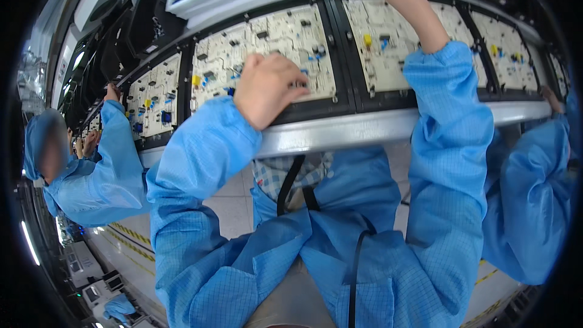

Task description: Placing electronic components onto circuit boards on an assembly line.

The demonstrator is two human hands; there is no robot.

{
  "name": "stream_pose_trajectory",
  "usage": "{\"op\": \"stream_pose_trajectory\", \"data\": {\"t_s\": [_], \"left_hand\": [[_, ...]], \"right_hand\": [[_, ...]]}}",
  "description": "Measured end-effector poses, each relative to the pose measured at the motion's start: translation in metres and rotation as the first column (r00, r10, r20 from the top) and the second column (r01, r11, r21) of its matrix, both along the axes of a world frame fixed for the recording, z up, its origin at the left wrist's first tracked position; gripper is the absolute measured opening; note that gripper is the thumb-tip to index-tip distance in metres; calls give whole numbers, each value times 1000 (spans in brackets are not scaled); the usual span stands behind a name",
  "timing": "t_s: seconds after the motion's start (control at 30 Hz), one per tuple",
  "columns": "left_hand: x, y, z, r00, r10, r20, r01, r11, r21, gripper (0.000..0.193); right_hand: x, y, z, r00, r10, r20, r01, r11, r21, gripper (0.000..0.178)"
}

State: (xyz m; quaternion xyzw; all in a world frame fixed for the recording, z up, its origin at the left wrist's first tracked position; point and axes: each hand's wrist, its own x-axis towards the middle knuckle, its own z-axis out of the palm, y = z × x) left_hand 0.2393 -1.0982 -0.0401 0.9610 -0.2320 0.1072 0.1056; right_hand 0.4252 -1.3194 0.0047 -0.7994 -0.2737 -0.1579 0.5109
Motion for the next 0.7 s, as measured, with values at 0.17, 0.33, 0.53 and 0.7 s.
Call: {"op": "stream_pose_trajectory", "data": {"t_s": [0.17,0.33,0.53,0.7], "left_hand": [[-8,-7,-16,992,-36,120,32,999,35,16],[-13,-7,-22,977,-40,209,25,997,75,20],[-12,-1,-22,978,-29,209,35,999,-28,28],[-6,-8,-26,961,-38,272,69,992,-107,20]], "right_hand": [[105,-25,-3,895,-204,397,313,920,-235,15],[127,17,22,697,-208,687,539,783,-310,20],[64,193,33,889,283,359,-98,885,-455,17],[48,255,26,936,266,232,-49,750,-660,18]]}}
